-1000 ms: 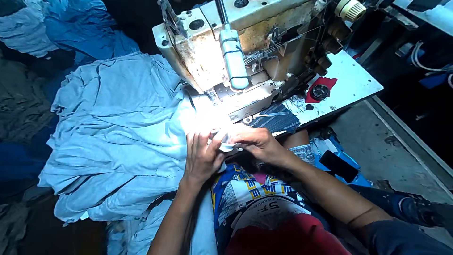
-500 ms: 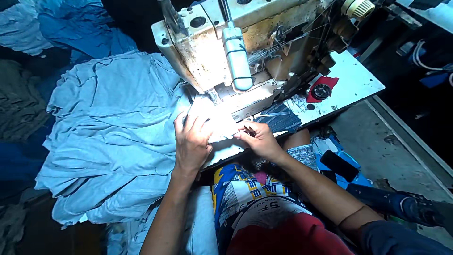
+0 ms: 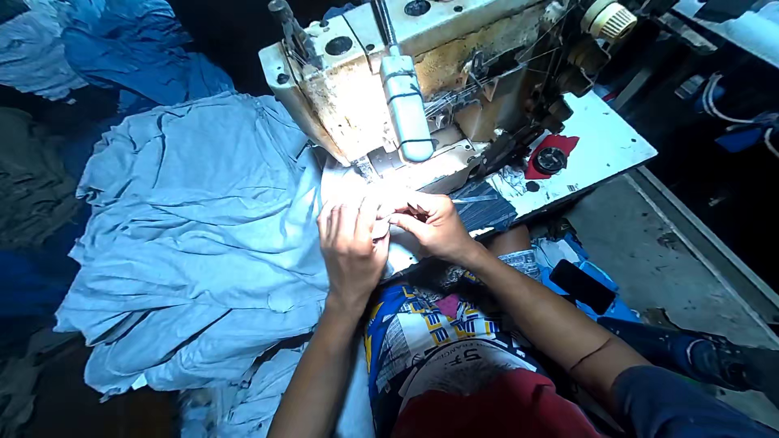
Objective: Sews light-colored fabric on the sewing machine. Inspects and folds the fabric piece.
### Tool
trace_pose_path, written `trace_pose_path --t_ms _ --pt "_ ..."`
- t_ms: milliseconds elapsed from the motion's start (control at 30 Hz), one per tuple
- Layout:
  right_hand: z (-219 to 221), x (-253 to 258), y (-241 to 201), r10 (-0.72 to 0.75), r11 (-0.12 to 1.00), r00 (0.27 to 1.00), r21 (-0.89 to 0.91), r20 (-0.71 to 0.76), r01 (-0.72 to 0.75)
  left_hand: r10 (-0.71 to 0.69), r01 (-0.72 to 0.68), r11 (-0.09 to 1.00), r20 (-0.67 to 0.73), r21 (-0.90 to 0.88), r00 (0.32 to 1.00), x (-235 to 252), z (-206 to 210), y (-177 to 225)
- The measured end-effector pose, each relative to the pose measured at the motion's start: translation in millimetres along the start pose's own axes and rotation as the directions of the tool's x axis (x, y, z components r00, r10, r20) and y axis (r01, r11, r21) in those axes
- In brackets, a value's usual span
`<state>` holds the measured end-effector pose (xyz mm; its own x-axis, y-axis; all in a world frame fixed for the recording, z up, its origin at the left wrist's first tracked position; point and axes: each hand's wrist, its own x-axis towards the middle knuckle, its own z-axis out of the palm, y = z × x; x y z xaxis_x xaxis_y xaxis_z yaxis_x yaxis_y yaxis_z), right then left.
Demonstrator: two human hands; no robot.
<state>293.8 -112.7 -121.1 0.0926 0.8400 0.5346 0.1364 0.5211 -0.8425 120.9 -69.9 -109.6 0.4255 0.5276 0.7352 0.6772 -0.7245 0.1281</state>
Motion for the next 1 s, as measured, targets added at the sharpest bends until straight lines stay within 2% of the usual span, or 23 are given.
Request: trace_pose_path --t_ms 67,167,300,500,667,800,900,1000 --pt "2 2 -3 -0.029 0.999 0.999 0.028 -0.016 0.030 0.028 -0.027 1.000 -0.094 0.013 0.995 -1 19 -5" --pt "2 1 -5 -0.009 0.998 0.999 0.054 -0.048 0.011 0.059 -0.057 0.998 -0.123 0.016 0.991 3 25 -19" --pt "-1 -9 2 0.064 0.995 0.996 0.086 -0.060 -0.059 0.164 -0.165 0.986 -0.020 -0.037 0.986 4 8 -31" --pt "0 -17 17 0.133 0.982 0.988 0.145 -0.077 -0.121 0.233 -0.231 0.973 0.146 -0.030 0.962 9 -9 -38" --pt "5 -5 19 0.145 0.988 0.983 0.068 -0.111 -0.138 0.240 -0.244 0.970 0.167 0.005 0.956 23 -2 -52" --pt "12 2 22 0.096 0.995 0.986 -0.007 -0.134 -0.098 0.190 -0.198 0.980 0.176 0.032 0.966 29 1 -55" --pt "16 5 26 0.080 0.994 0.985 -0.056 -0.151 -0.089 0.180 -0.174 0.984 0.193 -0.048 0.964 29 -2 -47" --pt "16 3 29 0.060 0.996 0.988 -0.058 -0.140 -0.068 0.259 -0.194 0.960 0.377 -0.201 0.889 29 -19 -45"
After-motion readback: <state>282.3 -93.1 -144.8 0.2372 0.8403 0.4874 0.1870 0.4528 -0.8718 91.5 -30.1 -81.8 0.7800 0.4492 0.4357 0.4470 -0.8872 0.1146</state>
